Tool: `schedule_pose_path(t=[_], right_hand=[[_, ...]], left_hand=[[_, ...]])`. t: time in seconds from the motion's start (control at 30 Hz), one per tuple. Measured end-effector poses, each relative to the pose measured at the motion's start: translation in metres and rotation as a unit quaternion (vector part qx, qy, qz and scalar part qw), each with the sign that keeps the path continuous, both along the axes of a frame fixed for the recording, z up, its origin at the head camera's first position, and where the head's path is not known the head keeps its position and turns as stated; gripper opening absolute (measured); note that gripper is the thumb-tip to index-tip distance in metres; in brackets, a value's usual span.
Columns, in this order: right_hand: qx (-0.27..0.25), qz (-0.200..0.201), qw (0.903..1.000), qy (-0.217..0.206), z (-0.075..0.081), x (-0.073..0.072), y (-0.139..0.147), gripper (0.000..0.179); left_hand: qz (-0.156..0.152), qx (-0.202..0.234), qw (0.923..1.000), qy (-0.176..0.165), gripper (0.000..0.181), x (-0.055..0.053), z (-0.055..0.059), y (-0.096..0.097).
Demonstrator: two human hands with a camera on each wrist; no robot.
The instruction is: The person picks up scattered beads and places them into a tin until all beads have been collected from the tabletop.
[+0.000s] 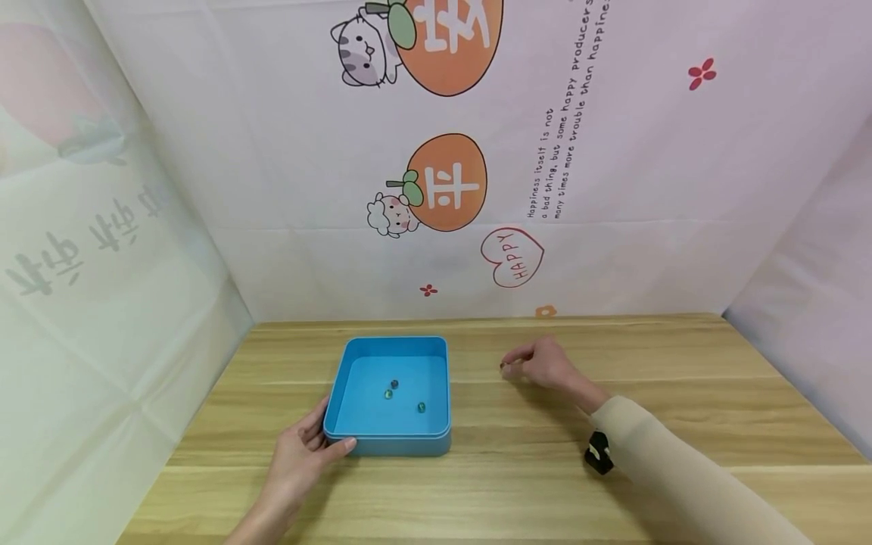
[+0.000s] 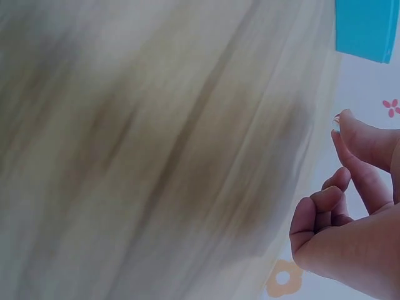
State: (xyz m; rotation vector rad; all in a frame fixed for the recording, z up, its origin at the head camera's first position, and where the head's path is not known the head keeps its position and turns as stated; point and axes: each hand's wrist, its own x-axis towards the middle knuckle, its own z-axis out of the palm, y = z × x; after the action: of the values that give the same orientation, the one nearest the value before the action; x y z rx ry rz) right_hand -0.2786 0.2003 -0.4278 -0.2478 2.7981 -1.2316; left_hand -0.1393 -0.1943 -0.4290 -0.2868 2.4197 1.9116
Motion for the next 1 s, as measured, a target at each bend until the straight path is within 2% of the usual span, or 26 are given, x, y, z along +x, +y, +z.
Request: schedule_pose_path(t=[0.43, 0.67, 1.0], right_hand=[[-0.010, -0.001, 0.9999, -0.004, 0.014, 0.007, -0.014, 0.011], [-0.023, 0.023, 0.9993, 0.020, 0.023, 0.009, -0.021, 0.011], [-0.030, 0.034, 0.9988, 0.019, 0.035, 0.010, -0.035, 0.010]], left_hand=[[0.000, 0.002, 1.0000, -0.007, 0.093, -0.001, 0.000, -0.001], [-0.002, 0.001, 1.0000, -0.006, 0.093, 0.000, 0.000, -0.001], [0.000, 0.003, 1.0000, -0.010, 0.094, 0.000, 0.000, -0.001]])
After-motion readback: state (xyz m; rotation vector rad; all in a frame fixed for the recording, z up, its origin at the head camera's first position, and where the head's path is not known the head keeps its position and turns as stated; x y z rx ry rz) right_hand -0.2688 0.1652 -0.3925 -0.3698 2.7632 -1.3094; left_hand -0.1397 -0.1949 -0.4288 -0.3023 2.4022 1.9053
